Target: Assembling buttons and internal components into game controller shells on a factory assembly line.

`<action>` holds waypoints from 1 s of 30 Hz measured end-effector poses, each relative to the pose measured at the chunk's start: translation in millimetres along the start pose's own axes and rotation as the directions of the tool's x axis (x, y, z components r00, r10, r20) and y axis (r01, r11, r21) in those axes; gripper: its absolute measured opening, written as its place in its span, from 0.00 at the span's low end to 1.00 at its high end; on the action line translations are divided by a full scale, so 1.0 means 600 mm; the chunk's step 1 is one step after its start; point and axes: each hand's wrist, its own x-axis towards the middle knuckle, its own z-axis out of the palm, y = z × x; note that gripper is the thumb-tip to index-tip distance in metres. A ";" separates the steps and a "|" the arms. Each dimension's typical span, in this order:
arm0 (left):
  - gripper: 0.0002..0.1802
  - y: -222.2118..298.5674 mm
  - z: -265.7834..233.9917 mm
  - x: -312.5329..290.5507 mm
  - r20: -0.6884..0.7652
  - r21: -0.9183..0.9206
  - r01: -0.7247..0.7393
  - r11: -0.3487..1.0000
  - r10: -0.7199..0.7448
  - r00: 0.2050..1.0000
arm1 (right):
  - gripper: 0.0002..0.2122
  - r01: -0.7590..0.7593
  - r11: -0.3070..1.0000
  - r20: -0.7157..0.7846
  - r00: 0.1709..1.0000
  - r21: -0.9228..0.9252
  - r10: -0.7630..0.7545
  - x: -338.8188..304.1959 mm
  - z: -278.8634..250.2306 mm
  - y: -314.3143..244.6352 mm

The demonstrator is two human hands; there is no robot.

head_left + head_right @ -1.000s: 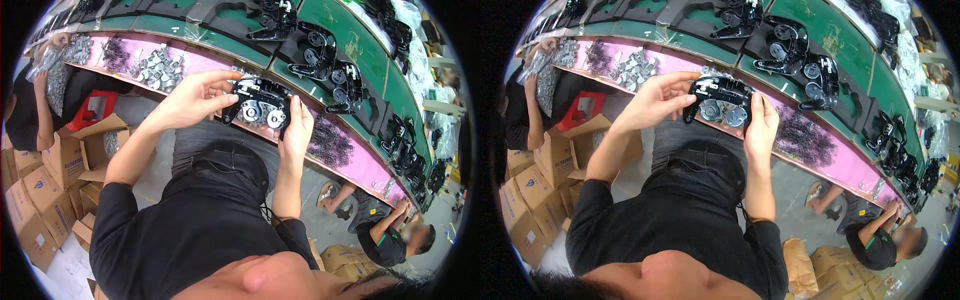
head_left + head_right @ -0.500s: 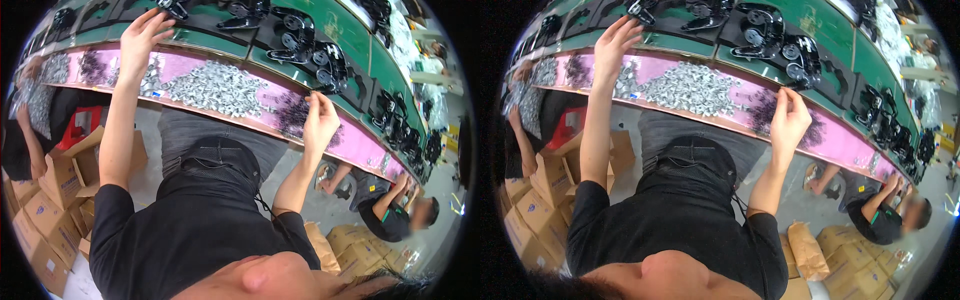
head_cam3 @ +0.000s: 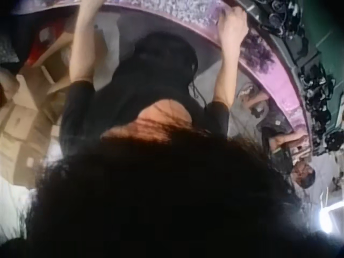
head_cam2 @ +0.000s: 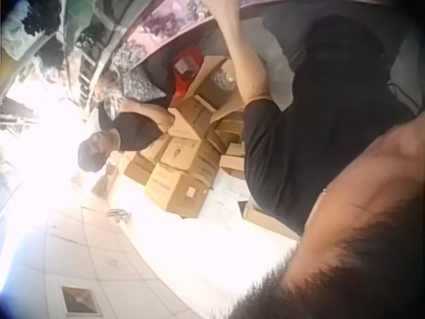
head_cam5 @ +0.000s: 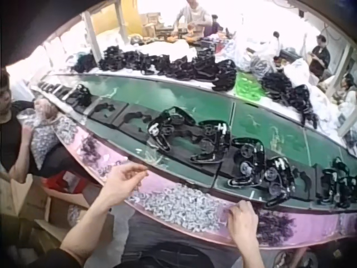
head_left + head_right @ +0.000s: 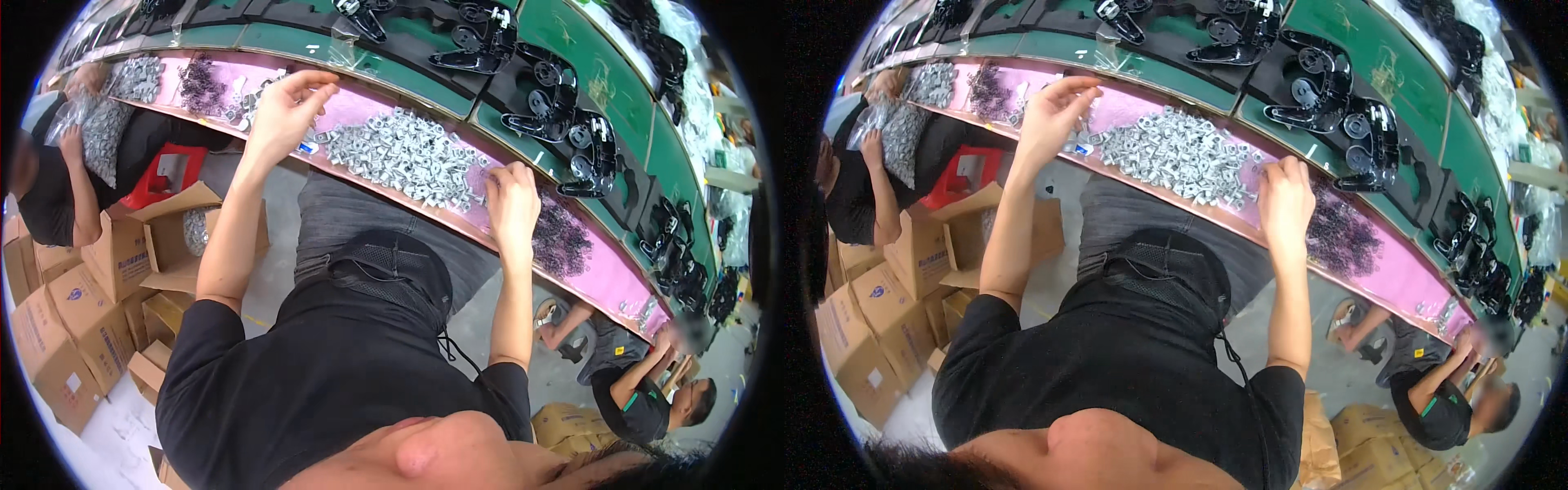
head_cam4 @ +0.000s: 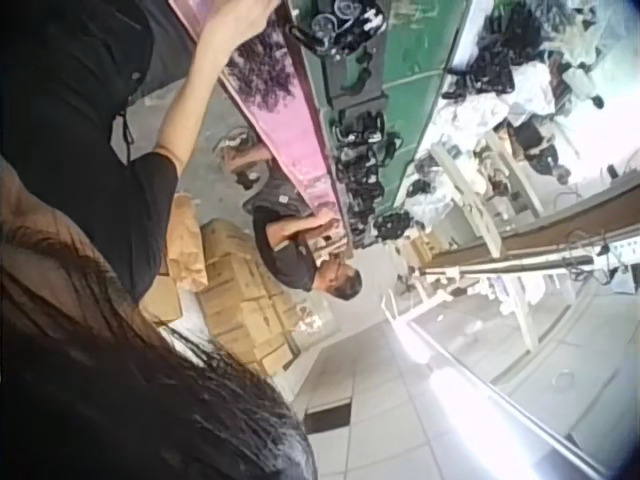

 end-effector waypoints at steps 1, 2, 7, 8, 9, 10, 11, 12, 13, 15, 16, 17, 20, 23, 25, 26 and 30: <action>0.13 -0.001 -0.002 -0.003 0.037 0.144 -0.043 0.989 0.038 0.999 | 0.06 -0.003 0.997 -0.034 0.999 0.073 0.005 0.001 -0.004 -0.002; 0.13 0.001 -0.001 -0.004 0.088 0.282 -0.095 0.955 0.073 0.993 | 0.06 -0.011 0.990 -0.069 0.997 0.144 0.021 0.001 -0.007 -0.002; 0.11 -0.001 0.008 -0.010 0.295 0.548 -0.262 0.795 0.110 0.949 | 0.10 -0.304 0.790 -0.015 0.930 0.533 0.367 -0.007 0.018 0.006; 0.10 -0.007 0.005 -0.010 0.310 0.578 -0.268 0.771 0.096 0.946 | 0.10 -0.303 0.788 -0.014 0.930 0.535 0.367 -0.009 0.020 0.005; 0.10 -0.011 0.002 -0.010 0.325 0.608 -0.274 0.746 0.082 0.942 | 0.11 -0.290 0.738 -0.002 0.930 0.609 0.367 -0.011 0.021 0.004; 0.10 -0.015 0.000 -0.008 0.323 0.611 -0.272 0.743 0.080 0.943 | 0.12 -0.275 0.682 0.009 0.930 0.678 0.366 -0.013 0.021 0.004; 0.10 -0.019 -0.002 -0.005 0.323 0.652 -0.274 0.707 0.068 0.944 | 0.15 -0.262 0.622 0.020 0.930 0.738 0.368 -0.014 0.021 0.001; 0.09 -0.020 -0.006 -0.001 0.322 0.692 -0.276 0.668 0.057 0.945 | 0.15 -0.261 0.619 0.020 0.930 0.741 0.368 -0.013 0.022 -0.002; 0.10 -0.016 -0.007 0.004 0.324 0.705 -0.270 0.656 0.040 0.945 | 0.14 -0.264 0.520 0.054 0.922 0.812 0.383 -0.011 0.023 -0.004; 0.11 -0.024 -0.009 0.009 0.348 0.681 -0.309 0.664 0.078 0.934 | 0.13 -0.284 0.393 0.123 0.913 0.874 0.388 -0.004 0.012 -0.016; 0.12 -0.030 -0.012 0.014 0.374 0.652 -0.352 0.672 0.118 0.920 | 0.13 -0.280 0.389 0.121 0.915 0.878 0.385 -0.001 0.016 -0.019; 0.14 -0.038 -0.013 0.021 0.410 0.636 -0.397 0.661 0.145 0.900 | 0.13 -0.266 0.347 0.128 0.919 0.900 0.372 0.002 0.018 -0.019; 0.16 -0.046 -0.009 0.037 0.514 0.672 -0.417 0.612 0.019 0.858 | 0.13 -0.253 0.285 0.149 0.928 0.925 0.341 0.007 0.019 -0.023; 0.16 -0.054 0.004 0.046 0.488 0.705 -0.361 0.611 -0.049 0.871 | 0.15 -0.265 0.358 0.139 0.930 0.895 0.341 -0.001 0.027 -0.010; 0.14 -0.054 0.007 0.053 0.497 0.731 -0.367 0.575 -0.081 0.864 | 0.15 -0.234 0.394 0.106 0.942 0.889 0.320 -0.011 0.019 -0.007; 0.11 -0.057 0.012 0.056 0.501 0.719 -0.375 0.585 -0.062 0.863 | 0.14 -0.235 0.367 0.111 0.938 0.900 0.329 -0.017 0.020 0.000; 0.10 -0.044 0.017 0.043 0.452 0.640 -0.389 0.663 0.084 0.888 | 0.14 -0.196 0.244 0.113 0.942 0.950 0.317 -0.018 0.020 0.008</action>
